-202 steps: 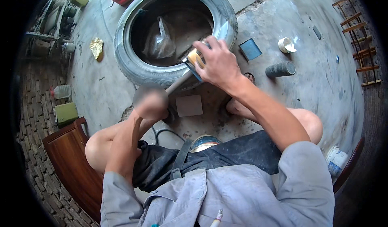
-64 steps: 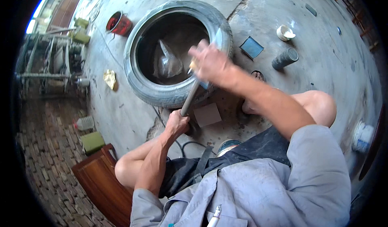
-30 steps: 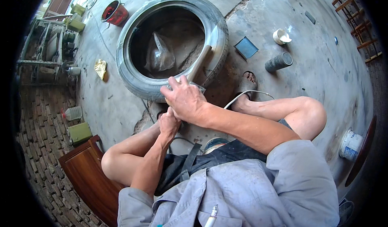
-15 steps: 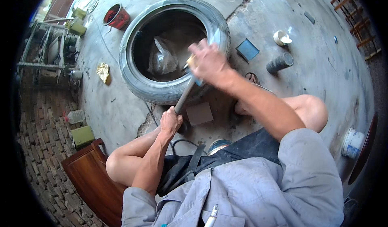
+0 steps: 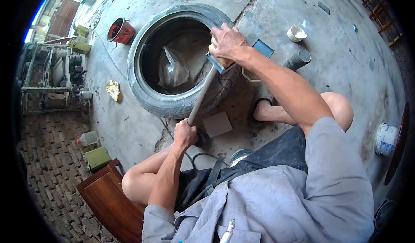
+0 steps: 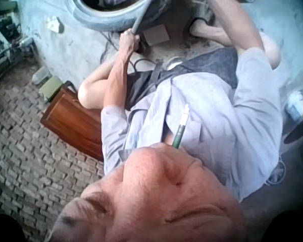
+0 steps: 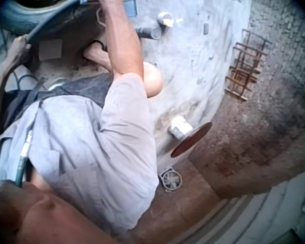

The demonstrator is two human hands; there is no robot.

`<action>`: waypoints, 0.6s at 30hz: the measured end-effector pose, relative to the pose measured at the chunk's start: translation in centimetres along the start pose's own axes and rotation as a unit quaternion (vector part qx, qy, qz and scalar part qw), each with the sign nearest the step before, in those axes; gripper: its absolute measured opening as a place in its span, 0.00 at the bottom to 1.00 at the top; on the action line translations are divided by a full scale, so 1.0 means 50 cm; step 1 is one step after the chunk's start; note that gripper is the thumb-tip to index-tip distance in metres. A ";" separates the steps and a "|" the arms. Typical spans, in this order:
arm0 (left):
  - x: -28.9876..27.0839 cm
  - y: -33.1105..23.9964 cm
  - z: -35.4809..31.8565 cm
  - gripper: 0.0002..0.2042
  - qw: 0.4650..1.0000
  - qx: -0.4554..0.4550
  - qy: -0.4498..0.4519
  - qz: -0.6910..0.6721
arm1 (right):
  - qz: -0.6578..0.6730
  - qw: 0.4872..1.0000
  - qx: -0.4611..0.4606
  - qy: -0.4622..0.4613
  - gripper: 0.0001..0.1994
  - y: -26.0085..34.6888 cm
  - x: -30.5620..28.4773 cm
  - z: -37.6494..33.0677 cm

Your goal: The person sits on the floor and uses an electric sander to smooth a long wooden dowel. They hold the dowel with one hand and guide the sander along its length with the other, occasionally rotating the dowel to sand different sides. The person also uses a spray bottle to apply liquid to the dowel and wipes it with a cloth.

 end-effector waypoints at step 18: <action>0.001 0.000 0.002 0.14 0.998 0.015 0.012 -0.054 | 0.007 0.999 0.038 0.024 0.21 0.032 0.014 -0.023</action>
Point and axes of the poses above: each hand's wrist, its own z-axis towards the middle knuckle, its own x-axis out of the palm, y = z × x, the point moved 2 cm from there along z, towards the middle knuckle, and after that the axes turned 15 degrees about x, right-handed, at the moved point
